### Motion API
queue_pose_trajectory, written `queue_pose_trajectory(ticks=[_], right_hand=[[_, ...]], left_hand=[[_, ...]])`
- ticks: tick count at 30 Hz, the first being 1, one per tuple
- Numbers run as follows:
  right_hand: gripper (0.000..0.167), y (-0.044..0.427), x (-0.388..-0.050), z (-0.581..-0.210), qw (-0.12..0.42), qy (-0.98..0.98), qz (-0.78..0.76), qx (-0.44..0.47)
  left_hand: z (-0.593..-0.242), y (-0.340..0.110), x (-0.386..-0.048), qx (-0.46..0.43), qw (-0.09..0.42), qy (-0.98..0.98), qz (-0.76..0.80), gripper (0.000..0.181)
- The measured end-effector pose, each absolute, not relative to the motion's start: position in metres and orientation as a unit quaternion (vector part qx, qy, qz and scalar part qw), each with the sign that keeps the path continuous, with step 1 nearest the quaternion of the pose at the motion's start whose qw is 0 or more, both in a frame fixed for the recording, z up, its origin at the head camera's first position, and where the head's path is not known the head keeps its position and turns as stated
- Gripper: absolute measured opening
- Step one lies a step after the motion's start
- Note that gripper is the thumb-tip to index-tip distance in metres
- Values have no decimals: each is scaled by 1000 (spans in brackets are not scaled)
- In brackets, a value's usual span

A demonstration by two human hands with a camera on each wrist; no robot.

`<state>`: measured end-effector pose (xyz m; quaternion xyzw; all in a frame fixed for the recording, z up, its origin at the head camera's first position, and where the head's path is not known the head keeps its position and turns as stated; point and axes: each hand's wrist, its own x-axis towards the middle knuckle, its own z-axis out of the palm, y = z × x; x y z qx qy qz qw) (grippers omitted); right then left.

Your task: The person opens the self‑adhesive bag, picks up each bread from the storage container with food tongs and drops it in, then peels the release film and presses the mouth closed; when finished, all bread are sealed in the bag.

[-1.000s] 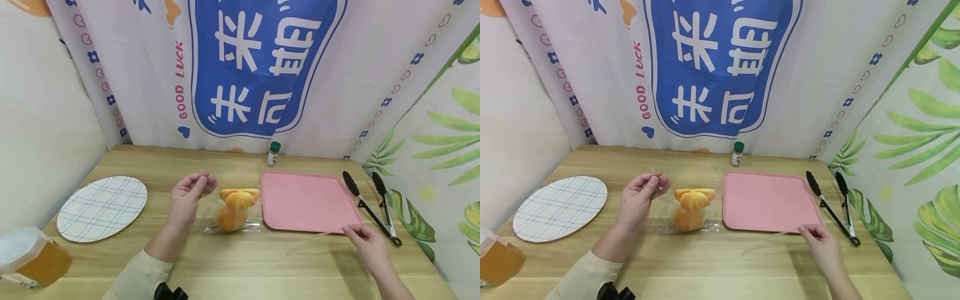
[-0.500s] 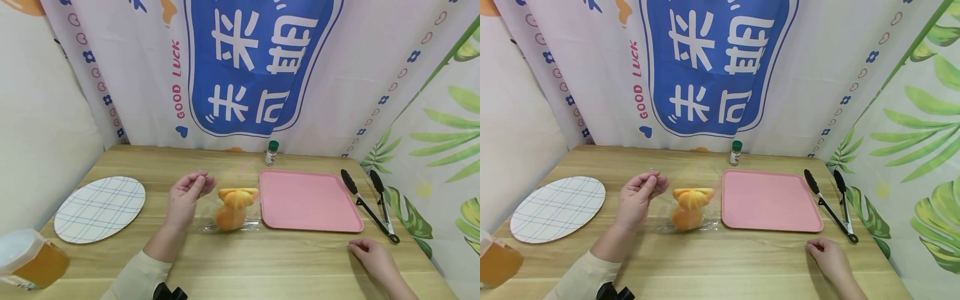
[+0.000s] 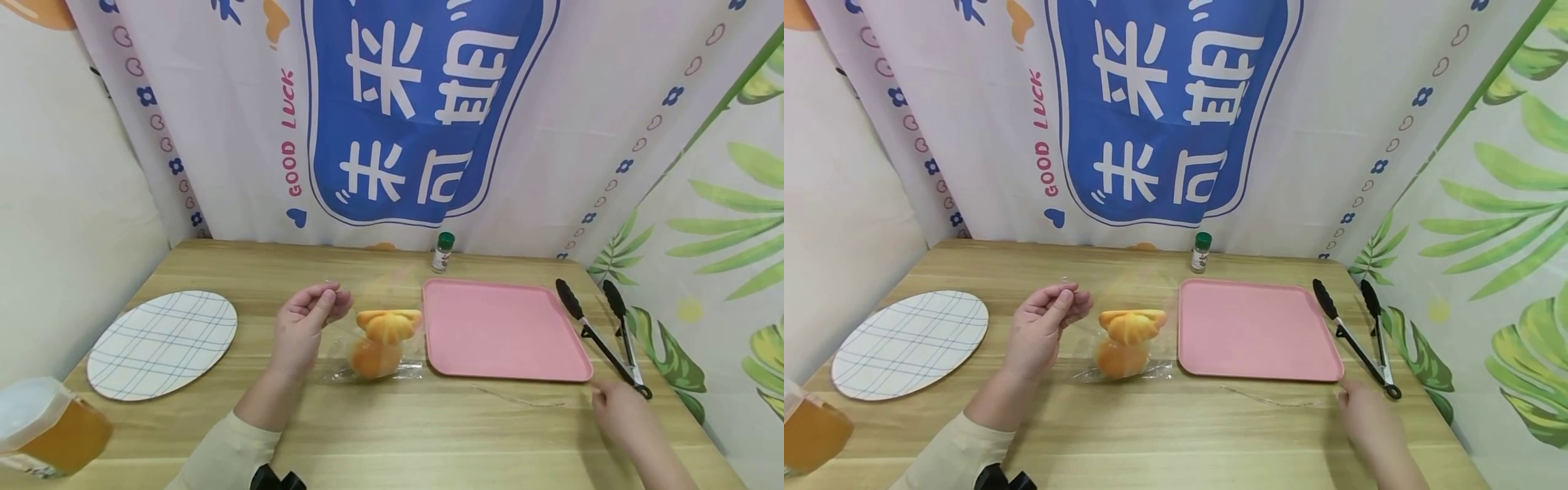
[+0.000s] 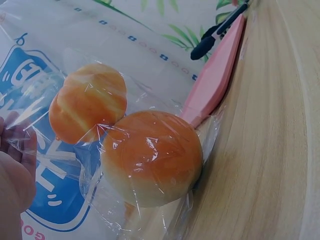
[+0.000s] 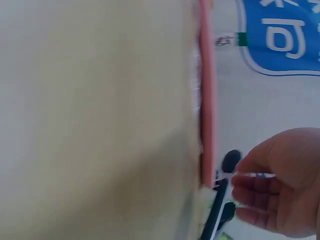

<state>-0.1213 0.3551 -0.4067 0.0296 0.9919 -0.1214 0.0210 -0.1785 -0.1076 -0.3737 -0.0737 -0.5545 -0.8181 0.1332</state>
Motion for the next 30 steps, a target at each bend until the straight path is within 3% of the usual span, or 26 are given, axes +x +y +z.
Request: queue_pose_trajectory(ticks=[3,7,11,15,19,26,30], right_hand=[[41,339,-132,-389,-38,981,-189,18],[46,302,-155,-375,-72,952,-294,-38],[47,248,-185,-372,-55,903,-414,-96],[51,199,-213,-371,2,844,-518,-141],[45,171,-229,-373,52,785,-597,-156],[14,158,-235,-374,19,732,-661,-161],[19,157,-234,-371,6,733,-660,-165]], left_hand=[[-374,-108,-178,-73,133,-556,-817,21],[-373,-108,-178,-70,130,-558,-817,22],[-372,-108,-178,-65,127,-562,-815,21],[-372,-106,-178,-64,122,-565,-814,24],[-373,-106,-177,-59,117,-566,-814,25],[-375,-111,-179,-57,114,-575,-808,24],[-375,-116,-182,-43,113,-594,-795,18]])
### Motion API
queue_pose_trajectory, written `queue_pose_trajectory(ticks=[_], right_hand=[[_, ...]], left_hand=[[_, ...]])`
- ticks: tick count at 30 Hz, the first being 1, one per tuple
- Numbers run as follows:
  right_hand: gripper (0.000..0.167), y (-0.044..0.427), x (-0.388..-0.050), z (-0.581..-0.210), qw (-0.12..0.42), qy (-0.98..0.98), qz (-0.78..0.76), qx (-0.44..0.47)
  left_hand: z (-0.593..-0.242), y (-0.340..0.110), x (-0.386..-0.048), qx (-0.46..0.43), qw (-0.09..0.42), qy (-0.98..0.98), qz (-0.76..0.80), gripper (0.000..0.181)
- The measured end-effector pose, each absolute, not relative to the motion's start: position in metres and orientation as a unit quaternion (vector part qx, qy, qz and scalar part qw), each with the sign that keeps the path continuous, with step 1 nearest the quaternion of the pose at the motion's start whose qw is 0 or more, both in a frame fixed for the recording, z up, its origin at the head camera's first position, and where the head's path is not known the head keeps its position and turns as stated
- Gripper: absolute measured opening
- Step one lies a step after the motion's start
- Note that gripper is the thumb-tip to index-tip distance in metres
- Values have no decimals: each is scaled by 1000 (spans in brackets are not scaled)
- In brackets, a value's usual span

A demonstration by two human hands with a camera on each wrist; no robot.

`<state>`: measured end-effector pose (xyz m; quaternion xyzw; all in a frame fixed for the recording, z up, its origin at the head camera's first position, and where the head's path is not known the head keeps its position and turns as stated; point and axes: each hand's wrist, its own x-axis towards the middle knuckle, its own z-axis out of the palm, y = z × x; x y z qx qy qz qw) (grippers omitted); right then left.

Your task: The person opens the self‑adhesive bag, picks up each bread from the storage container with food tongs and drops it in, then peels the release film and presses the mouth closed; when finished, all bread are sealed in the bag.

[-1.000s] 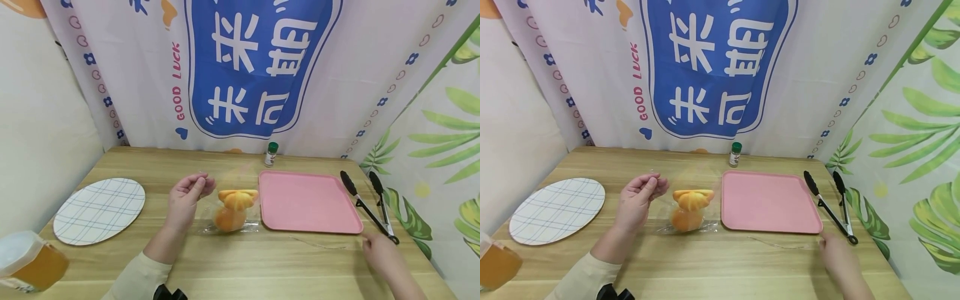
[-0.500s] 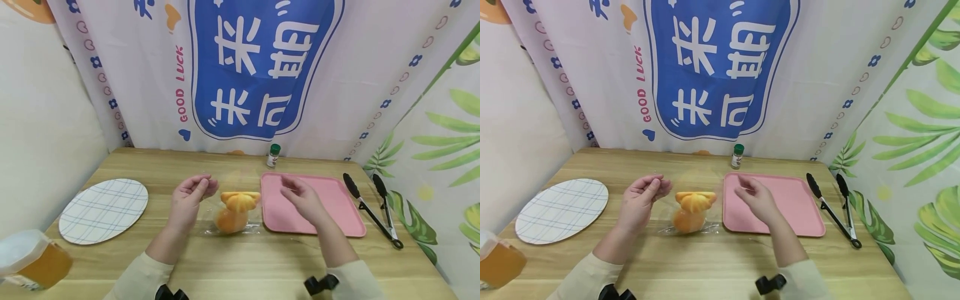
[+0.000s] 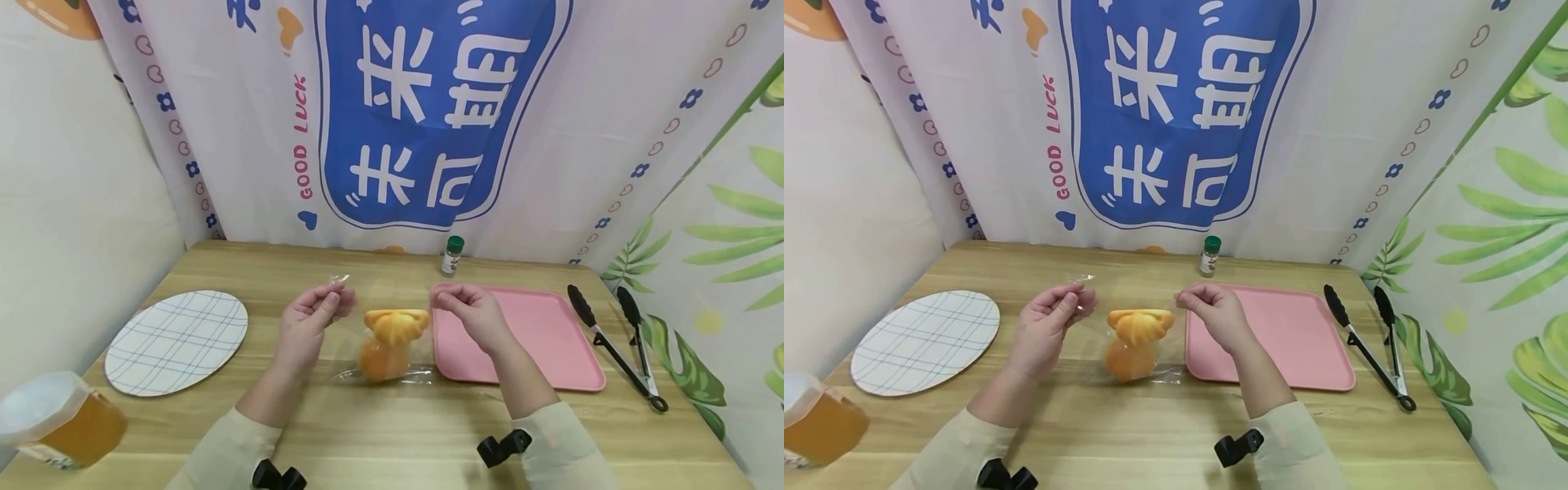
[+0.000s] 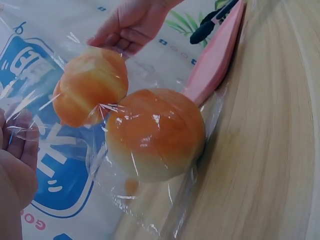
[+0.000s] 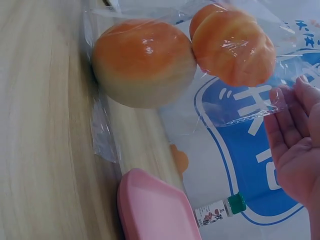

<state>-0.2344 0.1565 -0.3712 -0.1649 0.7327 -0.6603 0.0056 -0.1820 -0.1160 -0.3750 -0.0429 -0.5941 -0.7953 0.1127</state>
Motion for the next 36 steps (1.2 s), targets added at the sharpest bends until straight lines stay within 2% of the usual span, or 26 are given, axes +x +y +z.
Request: queue_pose_trajectory(ticks=[5,10,17,21,28,36], right_hand=[[31,158,-231,-369,-7,740,-656,-149],[34,158,-229,-367,-7,737,-661,-144],[33,161,-227,-365,-5,745,-653,-135],[33,165,-227,-364,-2,750,-649,-127],[29,169,-229,-363,-5,751,-647,-131],[31,173,-229,-363,4,736,-663,-134]], left_hand=[[-377,-119,-187,-32,107,-615,-781,26],[-379,-121,-194,-42,96,-620,-777,13],[-378,-125,-197,-78,56,-630,-770,20],[-378,-128,-199,-77,42,-629,-772,14],[-376,-133,-204,-67,24,-624,-778,28],[-373,-139,-205,-83,2,-648,-757,18]])
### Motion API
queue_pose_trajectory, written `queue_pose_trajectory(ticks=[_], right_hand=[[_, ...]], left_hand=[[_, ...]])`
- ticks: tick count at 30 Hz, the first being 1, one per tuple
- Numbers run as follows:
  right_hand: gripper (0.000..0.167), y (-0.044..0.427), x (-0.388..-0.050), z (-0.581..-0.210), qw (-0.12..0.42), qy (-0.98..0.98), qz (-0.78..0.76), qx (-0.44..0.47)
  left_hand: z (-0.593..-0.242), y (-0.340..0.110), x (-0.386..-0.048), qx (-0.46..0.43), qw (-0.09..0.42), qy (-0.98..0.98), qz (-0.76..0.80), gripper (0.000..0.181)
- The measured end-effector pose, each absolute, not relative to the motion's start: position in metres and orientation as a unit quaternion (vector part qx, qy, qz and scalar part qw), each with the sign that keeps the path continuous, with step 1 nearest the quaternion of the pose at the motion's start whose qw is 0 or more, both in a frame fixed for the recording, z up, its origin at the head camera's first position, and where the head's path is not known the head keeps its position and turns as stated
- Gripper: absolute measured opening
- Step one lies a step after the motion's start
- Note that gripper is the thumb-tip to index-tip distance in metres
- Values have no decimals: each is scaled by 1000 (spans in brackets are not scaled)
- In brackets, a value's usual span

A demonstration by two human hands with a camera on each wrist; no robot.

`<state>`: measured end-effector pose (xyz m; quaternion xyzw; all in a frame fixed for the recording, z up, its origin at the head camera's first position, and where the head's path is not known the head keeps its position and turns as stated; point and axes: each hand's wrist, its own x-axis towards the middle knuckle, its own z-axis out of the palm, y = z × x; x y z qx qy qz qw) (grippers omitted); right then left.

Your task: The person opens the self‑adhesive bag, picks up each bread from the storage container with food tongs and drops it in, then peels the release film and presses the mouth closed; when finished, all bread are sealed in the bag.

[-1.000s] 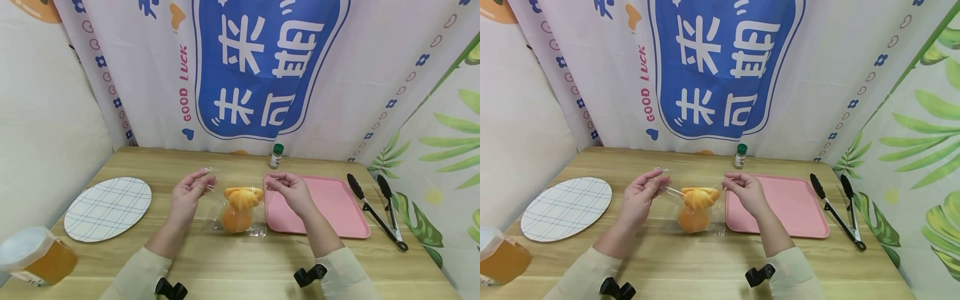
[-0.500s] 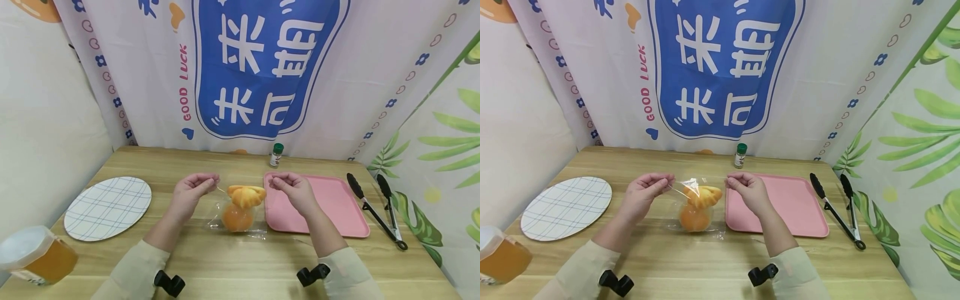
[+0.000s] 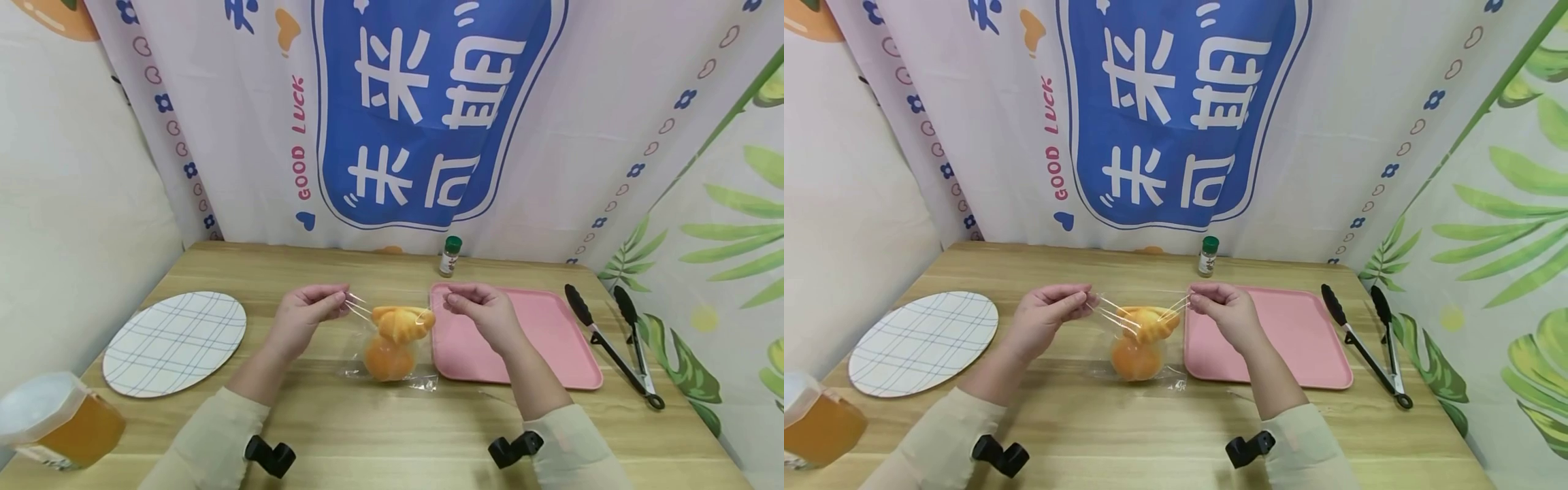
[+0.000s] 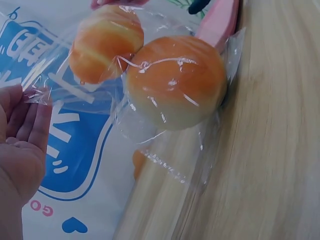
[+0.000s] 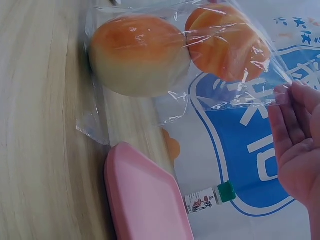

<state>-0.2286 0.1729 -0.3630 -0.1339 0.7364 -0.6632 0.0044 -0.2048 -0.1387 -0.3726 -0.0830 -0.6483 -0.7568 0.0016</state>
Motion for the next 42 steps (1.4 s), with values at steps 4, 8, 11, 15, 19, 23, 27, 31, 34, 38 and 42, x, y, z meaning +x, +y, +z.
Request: queue_pose_trajectory(ticks=[4,8,11,15,19,23,27,31,34,38,42], right_hand=[[31,176,-229,-363,9,725,-671,-153],[29,181,-230,-362,23,733,-659,-167],[30,184,-230,-360,37,741,-646,-180],[22,188,-231,-358,52,742,-637,-203],[24,192,-231,-356,59,750,-621,-218],[37,195,-231,-354,58,761,-604,-230],[37,197,-232,-352,61,761,-600,-240],[34,197,-232,-351,66,764,-595,-242],[26,197,-231,-349,67,768,-590,-242],[18,197,-231,-349,63,771,-584,-244],[19,197,-231,-348,60,773,-583,-244]], left_hand=[[-372,-142,-204,-104,-6,-650,-753,24],[-372,-145,-204,-134,-11,-652,-746,30],[-372,-146,-205,-151,-12,-655,-740,36],[-371,-148,-204,-155,-12,-672,-724,28],[-370,-150,-204,-159,-14,-693,-703,18],[-368,-150,-203,-174,-15,-706,-687,22],[-366,-151,-202,-181,-14,-718,-672,20],[-364,-151,-202,-171,-12,-733,-659,18],[-361,-152,-201,-158,-11,-741,-652,19],[-361,-151,-199,-147,-10,-739,-657,22],[-362,-148,-200,-133,-7,-745,-654,24]])
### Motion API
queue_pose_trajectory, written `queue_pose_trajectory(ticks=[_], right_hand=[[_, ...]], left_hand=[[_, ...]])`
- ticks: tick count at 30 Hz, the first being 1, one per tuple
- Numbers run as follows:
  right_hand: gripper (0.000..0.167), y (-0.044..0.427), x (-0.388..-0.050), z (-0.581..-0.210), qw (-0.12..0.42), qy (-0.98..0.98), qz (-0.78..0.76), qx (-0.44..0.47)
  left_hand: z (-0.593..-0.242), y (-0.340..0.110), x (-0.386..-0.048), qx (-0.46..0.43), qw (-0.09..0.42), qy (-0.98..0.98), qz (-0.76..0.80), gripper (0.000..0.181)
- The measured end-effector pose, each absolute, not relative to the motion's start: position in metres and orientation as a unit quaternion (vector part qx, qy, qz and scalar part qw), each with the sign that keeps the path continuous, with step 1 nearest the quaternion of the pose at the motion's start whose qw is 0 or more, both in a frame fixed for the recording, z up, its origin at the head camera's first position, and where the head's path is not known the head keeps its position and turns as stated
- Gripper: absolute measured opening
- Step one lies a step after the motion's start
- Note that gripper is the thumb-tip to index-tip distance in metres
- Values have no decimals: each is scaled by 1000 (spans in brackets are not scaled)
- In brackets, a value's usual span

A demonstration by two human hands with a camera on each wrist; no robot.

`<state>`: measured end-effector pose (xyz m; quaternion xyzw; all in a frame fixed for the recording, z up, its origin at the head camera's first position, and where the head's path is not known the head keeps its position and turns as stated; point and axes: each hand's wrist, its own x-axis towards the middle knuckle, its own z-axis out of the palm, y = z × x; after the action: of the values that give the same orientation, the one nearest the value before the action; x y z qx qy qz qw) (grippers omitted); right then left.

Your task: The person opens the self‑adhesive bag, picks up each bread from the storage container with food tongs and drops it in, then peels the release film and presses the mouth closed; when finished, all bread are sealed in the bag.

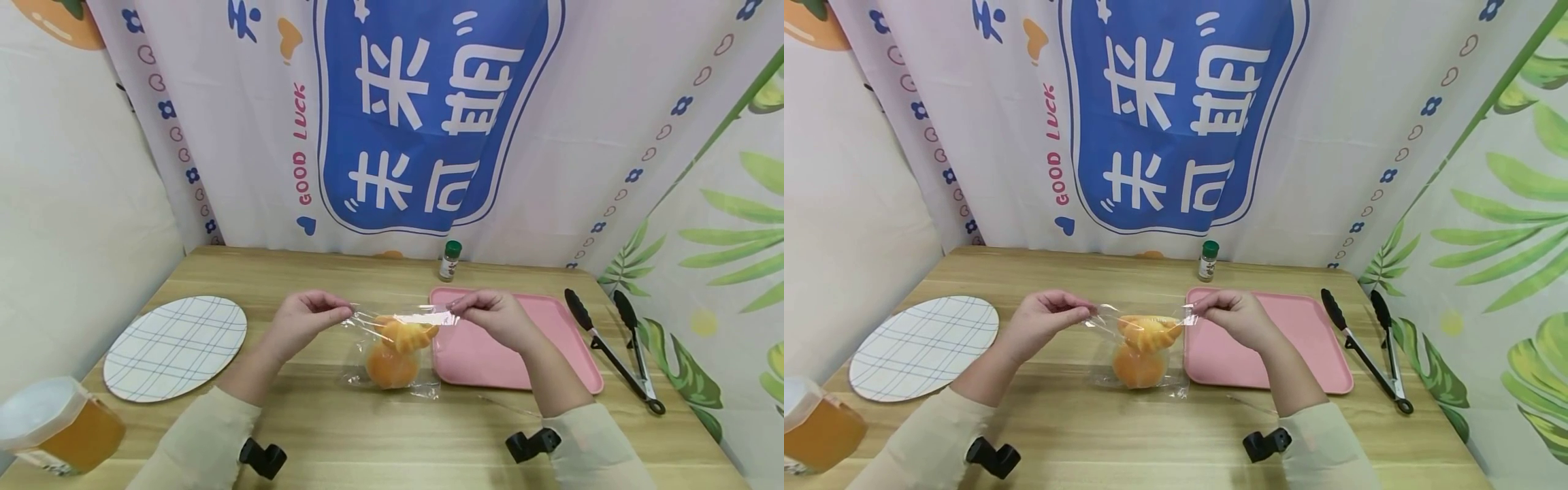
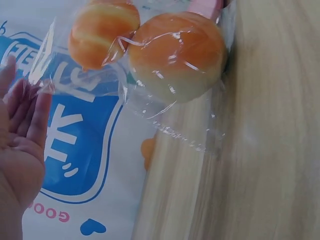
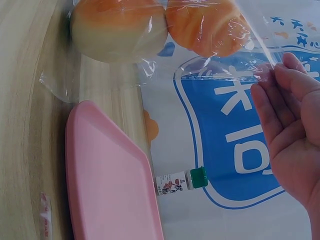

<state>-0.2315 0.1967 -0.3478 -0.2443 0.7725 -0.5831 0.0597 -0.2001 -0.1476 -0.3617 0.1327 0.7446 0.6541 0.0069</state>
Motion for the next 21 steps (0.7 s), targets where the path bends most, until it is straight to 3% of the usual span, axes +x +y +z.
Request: queue_pose_trajectory(ticks=[5,21], right_hand=[[10,195,-230,-345,55,777,-576,-249],[17,204,-233,-335,114,821,-493,-264]], left_hand=[[-362,-145,-200,110,4,762,638,21],[-354,-146,-199,144,18,782,606,18]])
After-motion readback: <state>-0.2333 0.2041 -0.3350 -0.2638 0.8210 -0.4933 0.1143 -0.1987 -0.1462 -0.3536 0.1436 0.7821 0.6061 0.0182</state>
